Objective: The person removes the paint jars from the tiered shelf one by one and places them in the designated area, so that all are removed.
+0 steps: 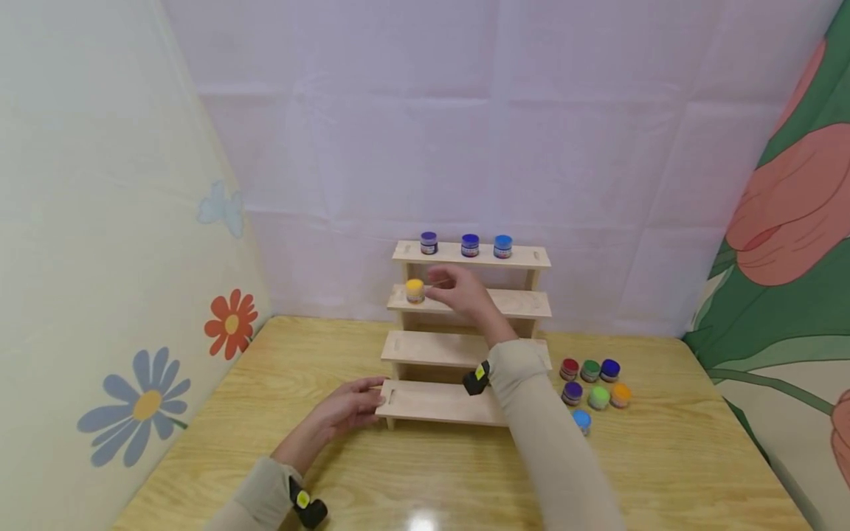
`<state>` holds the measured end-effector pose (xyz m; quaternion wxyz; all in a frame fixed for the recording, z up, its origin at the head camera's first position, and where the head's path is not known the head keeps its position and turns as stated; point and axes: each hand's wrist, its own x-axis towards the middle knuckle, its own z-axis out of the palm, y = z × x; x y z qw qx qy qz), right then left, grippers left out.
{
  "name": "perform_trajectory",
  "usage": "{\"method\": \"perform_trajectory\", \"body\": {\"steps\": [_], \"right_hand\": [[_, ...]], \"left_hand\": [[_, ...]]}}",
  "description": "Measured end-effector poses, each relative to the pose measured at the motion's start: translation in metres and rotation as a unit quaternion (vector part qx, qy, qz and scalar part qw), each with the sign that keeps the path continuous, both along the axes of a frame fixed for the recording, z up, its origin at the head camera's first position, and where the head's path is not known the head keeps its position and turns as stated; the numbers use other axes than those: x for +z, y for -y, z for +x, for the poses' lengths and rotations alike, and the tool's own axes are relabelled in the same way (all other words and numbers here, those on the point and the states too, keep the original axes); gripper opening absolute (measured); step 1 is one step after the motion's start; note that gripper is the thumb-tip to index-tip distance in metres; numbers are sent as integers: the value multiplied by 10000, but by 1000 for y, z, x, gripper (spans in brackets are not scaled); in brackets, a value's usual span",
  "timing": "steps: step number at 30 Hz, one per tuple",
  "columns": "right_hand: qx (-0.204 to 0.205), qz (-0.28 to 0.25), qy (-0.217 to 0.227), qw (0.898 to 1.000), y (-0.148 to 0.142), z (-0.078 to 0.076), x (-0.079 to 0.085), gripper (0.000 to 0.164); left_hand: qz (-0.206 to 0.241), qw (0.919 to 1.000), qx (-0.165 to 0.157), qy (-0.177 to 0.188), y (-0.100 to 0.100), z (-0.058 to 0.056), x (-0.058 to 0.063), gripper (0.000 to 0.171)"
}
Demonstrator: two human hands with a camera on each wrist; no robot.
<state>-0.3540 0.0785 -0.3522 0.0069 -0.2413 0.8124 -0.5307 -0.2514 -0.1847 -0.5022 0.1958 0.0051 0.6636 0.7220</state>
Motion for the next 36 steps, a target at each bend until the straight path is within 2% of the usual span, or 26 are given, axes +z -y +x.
{"method": "perform_trajectory", "body": {"steps": [9,15,19,28,36], "right_hand": [[-58,32,159,9999,15,-6,-4,44],[-25,167,267,9995,21,-10,-5,49],[-27,353,275,9990,24,-9,-3,53],[-235,809,239,9962,31,-10,-2,50],[-226,681,209,9972,25,-4,-1,46]], "left_hand": [[-57,10000,7,35,-1,-1,-1,61],[-117,9999,-1,11,0,0,0,62],[-110,9999,38,25,0,-1,0,61],[-87,9999,100,48,-1,0,2,59],[-156,9998,62,62,0,1,4,58]]}}
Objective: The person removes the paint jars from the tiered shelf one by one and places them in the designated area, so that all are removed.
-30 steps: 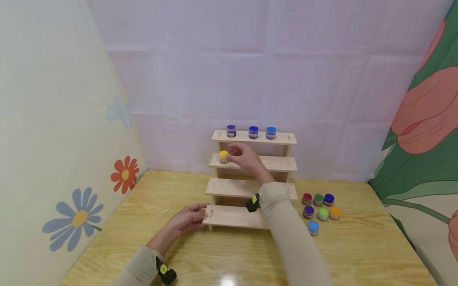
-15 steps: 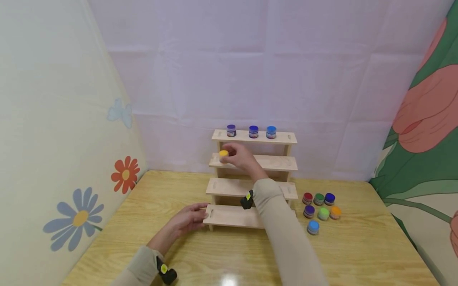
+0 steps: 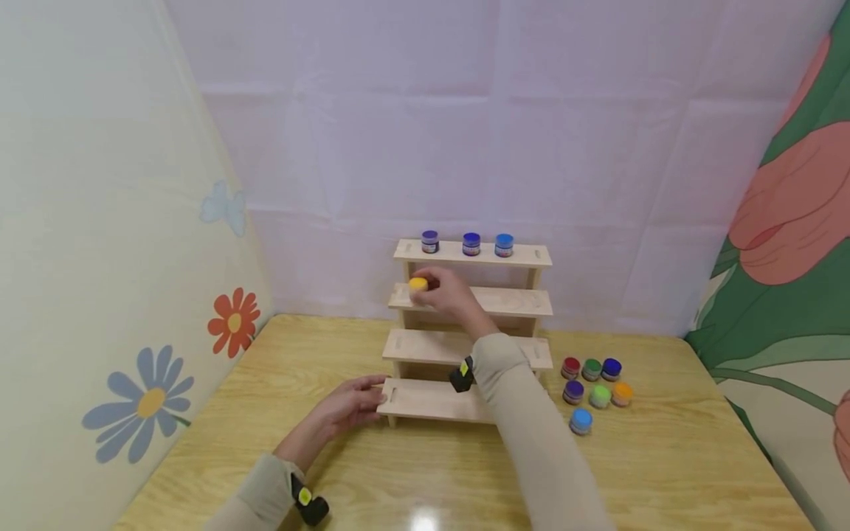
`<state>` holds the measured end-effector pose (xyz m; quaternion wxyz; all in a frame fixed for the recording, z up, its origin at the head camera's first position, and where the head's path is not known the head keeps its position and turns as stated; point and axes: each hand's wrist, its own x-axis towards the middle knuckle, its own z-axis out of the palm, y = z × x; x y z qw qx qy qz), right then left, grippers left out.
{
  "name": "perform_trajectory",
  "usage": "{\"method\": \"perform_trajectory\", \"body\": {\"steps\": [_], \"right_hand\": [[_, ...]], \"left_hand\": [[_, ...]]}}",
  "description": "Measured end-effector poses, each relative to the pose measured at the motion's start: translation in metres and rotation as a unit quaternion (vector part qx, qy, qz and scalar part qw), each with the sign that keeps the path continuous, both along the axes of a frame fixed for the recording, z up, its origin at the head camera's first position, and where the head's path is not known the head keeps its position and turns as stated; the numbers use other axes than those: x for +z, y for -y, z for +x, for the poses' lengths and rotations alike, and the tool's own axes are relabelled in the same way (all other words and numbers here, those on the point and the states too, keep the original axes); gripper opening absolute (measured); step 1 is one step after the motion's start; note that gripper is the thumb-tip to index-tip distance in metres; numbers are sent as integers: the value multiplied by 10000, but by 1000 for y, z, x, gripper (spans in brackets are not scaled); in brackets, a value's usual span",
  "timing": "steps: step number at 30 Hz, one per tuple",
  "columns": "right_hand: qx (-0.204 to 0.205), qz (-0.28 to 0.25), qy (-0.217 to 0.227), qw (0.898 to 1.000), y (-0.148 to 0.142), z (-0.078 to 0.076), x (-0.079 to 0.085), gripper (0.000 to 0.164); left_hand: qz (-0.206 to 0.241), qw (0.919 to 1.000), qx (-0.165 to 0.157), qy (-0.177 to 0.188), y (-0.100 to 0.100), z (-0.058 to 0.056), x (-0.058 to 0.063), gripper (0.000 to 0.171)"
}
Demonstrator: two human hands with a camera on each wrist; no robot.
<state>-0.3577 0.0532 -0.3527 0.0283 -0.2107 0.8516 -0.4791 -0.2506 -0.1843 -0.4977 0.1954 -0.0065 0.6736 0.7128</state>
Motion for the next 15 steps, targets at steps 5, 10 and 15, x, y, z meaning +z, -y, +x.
{"method": "perform_trajectory", "body": {"steps": [5,10,15], "right_hand": [[117,-37,-242,9996,-18,8,5,46],[46,125,-505,9986,-42,21,9,47],[-261,238,-609,9975,-66,35,3,47]], "left_hand": [[41,10000,-8,-15,-1,-1,-1,60],[106,9999,-65,-48,-1,-2,-2,60],[164,9998,-62,-44,0,-1,-4,60]]}}
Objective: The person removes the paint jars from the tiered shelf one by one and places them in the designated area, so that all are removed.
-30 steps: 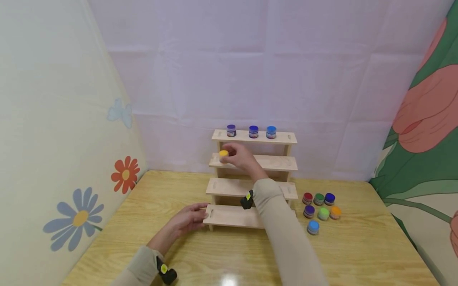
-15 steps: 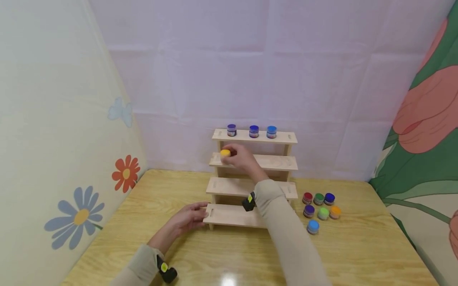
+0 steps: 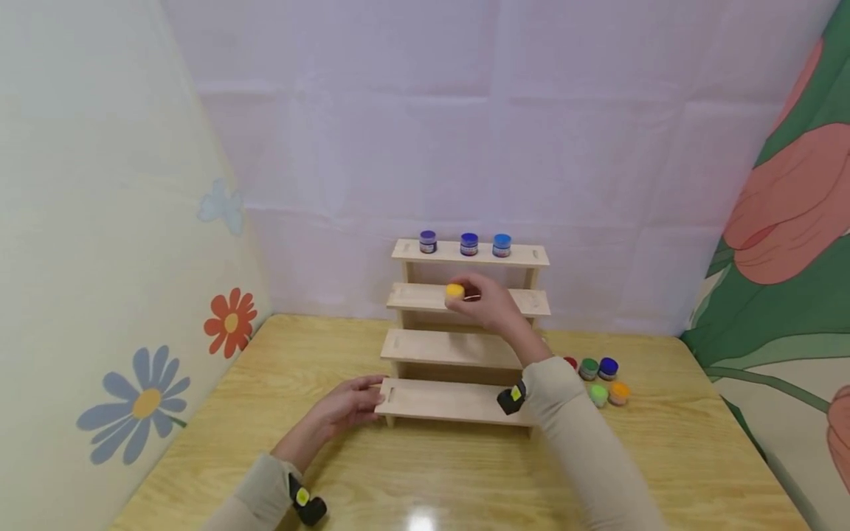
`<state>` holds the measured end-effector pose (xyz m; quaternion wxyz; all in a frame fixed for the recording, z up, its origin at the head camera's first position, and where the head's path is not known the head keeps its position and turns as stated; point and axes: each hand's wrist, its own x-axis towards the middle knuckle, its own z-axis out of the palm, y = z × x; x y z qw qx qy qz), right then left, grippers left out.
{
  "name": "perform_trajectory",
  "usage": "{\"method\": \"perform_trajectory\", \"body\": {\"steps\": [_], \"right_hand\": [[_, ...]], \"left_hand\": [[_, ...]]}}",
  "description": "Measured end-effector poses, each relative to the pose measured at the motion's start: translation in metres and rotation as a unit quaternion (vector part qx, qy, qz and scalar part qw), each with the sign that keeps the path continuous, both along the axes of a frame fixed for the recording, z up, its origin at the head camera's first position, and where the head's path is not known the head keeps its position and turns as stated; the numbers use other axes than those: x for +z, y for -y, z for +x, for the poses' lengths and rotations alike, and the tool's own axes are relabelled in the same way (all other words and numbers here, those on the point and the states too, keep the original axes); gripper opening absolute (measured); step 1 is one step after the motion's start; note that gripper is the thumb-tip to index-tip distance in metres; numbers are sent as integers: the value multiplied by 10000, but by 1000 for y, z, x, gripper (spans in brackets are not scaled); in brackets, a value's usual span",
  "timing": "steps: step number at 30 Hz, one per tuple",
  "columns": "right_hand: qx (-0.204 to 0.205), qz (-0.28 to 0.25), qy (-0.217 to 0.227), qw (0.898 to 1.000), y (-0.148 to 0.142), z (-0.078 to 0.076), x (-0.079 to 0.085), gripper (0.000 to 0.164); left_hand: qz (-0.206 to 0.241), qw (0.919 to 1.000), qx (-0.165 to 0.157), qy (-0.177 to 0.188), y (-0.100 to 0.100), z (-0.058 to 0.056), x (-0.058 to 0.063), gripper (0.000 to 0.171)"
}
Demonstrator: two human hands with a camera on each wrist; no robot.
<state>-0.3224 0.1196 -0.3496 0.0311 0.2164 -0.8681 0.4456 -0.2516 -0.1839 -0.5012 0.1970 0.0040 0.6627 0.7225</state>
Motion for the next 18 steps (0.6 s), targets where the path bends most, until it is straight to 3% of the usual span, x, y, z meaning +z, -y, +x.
{"method": "perform_trajectory", "body": {"steps": [10,18], "right_hand": [[-304,26,-112,9995,-57,34,-15,51],[-559,-7,430,9975,-97,61,-24,58]], "left_hand": [[14,10000,-33,-62,1,-1,-3,62],[54,10000,9,-55,0,-4,-6,62]]}}
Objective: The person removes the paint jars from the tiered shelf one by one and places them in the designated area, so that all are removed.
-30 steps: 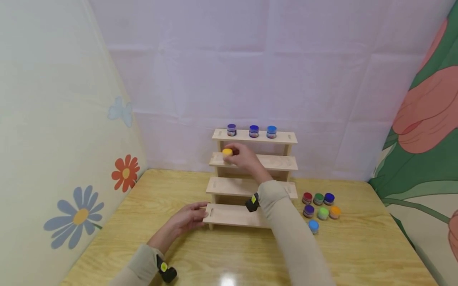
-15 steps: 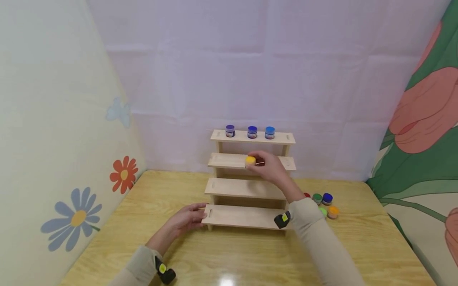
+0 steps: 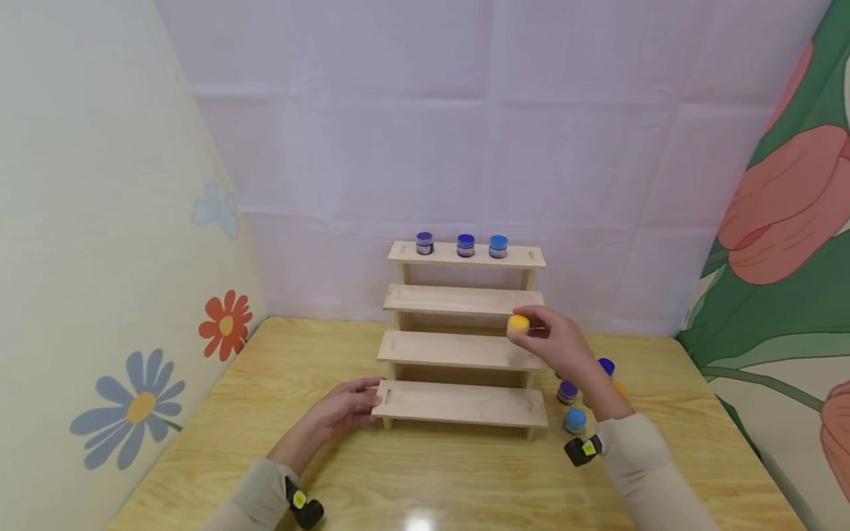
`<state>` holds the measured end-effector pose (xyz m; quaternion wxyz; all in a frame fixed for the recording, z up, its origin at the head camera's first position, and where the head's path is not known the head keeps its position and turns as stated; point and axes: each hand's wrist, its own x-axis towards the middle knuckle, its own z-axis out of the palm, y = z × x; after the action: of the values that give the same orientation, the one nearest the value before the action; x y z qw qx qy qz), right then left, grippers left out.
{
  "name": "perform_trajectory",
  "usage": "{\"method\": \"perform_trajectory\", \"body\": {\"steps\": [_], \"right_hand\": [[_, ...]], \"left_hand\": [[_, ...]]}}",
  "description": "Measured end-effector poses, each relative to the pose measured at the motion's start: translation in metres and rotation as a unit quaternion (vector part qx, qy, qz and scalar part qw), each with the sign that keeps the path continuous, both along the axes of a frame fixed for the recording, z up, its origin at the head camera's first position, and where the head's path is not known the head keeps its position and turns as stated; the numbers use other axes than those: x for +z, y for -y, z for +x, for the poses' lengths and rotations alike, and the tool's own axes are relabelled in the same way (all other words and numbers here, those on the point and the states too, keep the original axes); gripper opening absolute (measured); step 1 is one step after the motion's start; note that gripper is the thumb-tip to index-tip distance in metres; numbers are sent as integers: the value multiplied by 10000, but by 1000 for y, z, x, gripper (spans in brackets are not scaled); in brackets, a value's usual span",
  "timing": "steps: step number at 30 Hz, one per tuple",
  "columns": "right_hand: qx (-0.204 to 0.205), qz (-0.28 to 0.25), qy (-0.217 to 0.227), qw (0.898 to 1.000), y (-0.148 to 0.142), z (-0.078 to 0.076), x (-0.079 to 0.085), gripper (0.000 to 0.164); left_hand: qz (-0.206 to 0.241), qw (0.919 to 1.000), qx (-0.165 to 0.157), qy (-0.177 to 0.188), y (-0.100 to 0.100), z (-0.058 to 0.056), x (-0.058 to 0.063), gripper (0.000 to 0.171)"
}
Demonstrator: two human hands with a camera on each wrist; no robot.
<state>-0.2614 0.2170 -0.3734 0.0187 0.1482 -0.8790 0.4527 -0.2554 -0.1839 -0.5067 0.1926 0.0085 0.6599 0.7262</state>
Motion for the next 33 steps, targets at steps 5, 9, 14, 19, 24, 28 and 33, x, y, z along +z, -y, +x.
{"method": "perform_trajectory", "body": {"steps": [5,9,14,19,24,28,33], "right_hand": [[-151,-276,171,9994,-22,12,-11,62],[-272,-267,162,9991,-40,21,-20,61],[-386,35,-34,9992,-60,31,-31,56],[-542,118,-135,9984,-78,37,-46,54],[-484,-161,14,9987,-94,42,-61,52],[-455,-359,224,9981,-104,45,-71,54],[-628,-266,397,9969,-113,49,-82,59]], "left_hand": [[41,10000,-19,4,0,0,0,63],[60,10000,-20,-11,0,0,0,63],[76,10000,-47,-8,0,1,0,63],[46,10000,-6,8,0,0,0,63],[2,10000,25,2,0,1,2,63],[-75,9999,55,45,1,2,4,64],[-135,9999,43,67,0,4,6,65]]}}
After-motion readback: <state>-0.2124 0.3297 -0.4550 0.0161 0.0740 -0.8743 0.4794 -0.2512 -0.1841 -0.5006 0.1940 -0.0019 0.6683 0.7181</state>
